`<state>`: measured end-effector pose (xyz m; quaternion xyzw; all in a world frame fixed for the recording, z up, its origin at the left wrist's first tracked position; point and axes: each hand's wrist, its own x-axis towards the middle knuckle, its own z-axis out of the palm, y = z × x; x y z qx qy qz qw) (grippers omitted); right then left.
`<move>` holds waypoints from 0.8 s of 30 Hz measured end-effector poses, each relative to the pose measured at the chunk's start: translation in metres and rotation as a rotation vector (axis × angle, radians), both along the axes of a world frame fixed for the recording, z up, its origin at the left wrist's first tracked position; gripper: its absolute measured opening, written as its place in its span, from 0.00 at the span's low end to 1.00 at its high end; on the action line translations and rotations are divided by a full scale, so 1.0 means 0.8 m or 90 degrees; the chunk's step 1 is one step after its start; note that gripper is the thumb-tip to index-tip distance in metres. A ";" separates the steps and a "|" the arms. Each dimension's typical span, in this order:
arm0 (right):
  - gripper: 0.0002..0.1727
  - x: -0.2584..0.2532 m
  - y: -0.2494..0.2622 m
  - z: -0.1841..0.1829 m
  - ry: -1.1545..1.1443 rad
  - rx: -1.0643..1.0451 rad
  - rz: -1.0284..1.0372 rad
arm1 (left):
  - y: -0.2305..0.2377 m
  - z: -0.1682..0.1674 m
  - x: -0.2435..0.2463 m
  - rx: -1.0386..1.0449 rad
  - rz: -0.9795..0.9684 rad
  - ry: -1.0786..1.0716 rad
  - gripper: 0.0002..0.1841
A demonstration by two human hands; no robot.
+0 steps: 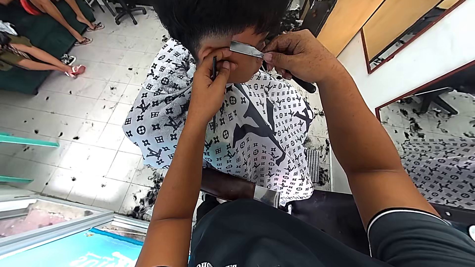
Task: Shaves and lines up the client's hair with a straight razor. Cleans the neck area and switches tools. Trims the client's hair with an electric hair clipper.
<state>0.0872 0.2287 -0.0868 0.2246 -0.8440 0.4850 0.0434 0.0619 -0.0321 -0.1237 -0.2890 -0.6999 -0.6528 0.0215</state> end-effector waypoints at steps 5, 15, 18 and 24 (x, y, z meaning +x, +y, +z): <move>0.09 -0.002 0.001 -0.002 0.005 -0.010 0.002 | 0.000 0.000 0.000 -0.004 0.000 0.001 0.15; 0.09 -0.002 0.000 0.000 -0.002 0.006 0.006 | 0.000 -0.001 0.000 -0.005 -0.002 0.004 0.14; 0.09 -0.002 -0.001 0.000 -0.005 0.001 0.002 | 0.000 0.000 0.000 -0.002 -0.005 0.002 0.13; 0.08 -0.003 0.000 -0.002 -0.001 -0.013 0.008 | 0.000 -0.001 -0.001 0.002 -0.005 0.002 0.14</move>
